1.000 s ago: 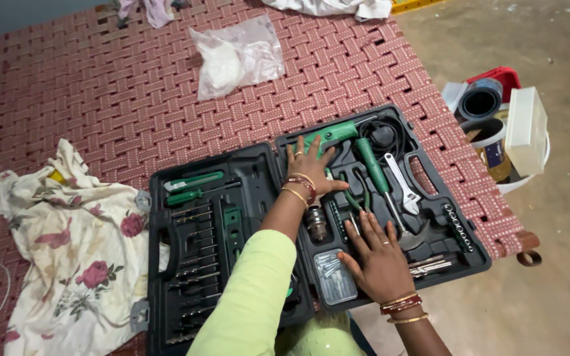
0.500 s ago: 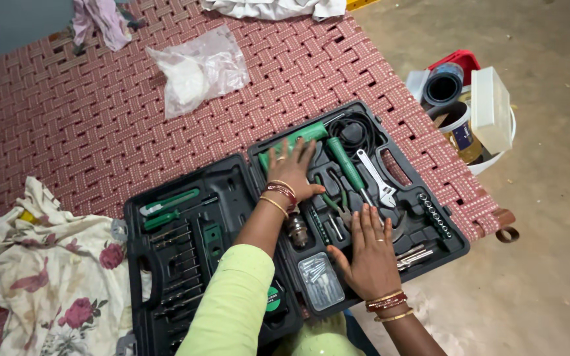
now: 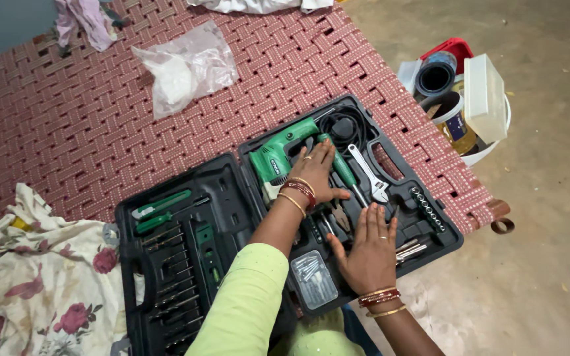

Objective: The person organizes tools and drill bits into their slots in an open tool case, then closes the case and latches it shut.

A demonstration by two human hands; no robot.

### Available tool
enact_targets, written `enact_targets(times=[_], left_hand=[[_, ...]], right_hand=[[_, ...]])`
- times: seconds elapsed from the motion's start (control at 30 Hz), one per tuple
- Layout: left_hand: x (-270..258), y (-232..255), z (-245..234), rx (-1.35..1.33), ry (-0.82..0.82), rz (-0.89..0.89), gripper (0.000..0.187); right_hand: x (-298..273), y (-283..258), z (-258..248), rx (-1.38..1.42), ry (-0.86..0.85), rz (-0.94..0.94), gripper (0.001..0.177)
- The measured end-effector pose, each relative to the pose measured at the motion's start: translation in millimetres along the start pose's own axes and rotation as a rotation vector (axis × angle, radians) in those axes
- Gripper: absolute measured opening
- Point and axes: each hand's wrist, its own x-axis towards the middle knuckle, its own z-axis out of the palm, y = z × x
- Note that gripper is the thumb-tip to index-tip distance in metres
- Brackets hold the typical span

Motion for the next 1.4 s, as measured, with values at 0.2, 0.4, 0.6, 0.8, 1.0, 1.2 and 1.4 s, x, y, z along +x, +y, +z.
enact_targets(times=[0.2,0.4,0.6,0.8,1.0,1.2,1.4], left_hand=[[2.4,5.7,-5.9,-0.03,-0.071,-0.067,0.134],[2.0,4.4,-1.0,-0.062,-0.079,-0.085,0.136],[2.1,0.9,8.2,-0.115,-0.06,-0.099,0.137],[5.7,-1.8,12.6,-0.165,-0.094,-0.127,0.146],[8.0,-2.1,10.9,-0.213,-0.111,-0.155,0.148],[4.1,-1.6,9.3,-0.225,-0.075,-0.118,0.131],[3.7,-1.6,8.6,-0.245,-0.057,-0.113,0.114]], right_hand=[[-0.7,-0.9,0.5,0.015,0.001,-0.003,0.095],[-1.5,-0.7,5.1,-0.033,-0.008,-0.016,0.1],[1.2,-1.8,0.3,-0.111,-0.039,-0.025,0.099],[55.1,28.1,-30.0,0.058,-0.449,0.193,0.044],[184.5,62.6,-7.4,0.358,-0.105,-0.241,0.036],[247.3,66.8,58.4,0.317,-0.229,-0.43,0.051],[248.5,75.4,85.1,0.276,-0.172,-0.43,0.042]])
